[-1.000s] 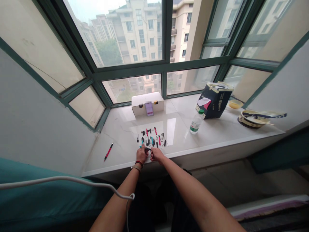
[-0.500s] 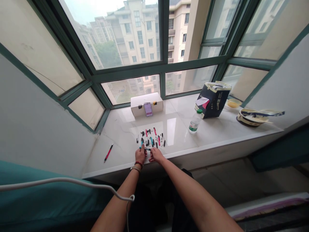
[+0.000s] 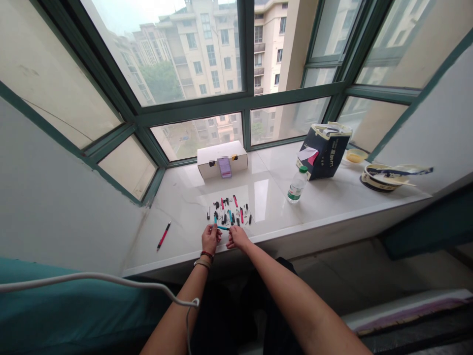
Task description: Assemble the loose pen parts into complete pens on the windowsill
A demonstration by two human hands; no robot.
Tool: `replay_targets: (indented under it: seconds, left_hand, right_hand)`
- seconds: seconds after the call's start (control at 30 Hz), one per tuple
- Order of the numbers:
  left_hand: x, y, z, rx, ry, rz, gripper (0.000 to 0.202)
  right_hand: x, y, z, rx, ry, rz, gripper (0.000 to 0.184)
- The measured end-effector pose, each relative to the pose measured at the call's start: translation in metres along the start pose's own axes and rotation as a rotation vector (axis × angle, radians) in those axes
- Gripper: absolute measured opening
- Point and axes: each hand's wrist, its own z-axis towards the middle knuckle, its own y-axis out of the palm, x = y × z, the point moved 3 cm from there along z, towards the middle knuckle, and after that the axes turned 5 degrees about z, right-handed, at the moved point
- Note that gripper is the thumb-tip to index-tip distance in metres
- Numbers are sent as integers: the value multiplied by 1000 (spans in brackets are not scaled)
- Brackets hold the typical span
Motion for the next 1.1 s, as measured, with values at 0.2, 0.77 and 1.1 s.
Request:
replay_targets:
  seconds: [0.2, 0.77, 1.1]
  left_hand:
    - [1, -1, 0, 73, -16, 5, 41]
    - [7, -1, -5, 135, 21, 2, 38]
    - [9, 1, -7, 139, 34, 37, 38]
  right_hand:
    - [4, 0, 2, -15, -61, -31, 17]
    - [0, 2, 2, -20, -22, -74, 33]
    - [5, 0, 5, -14, -100, -58, 25]
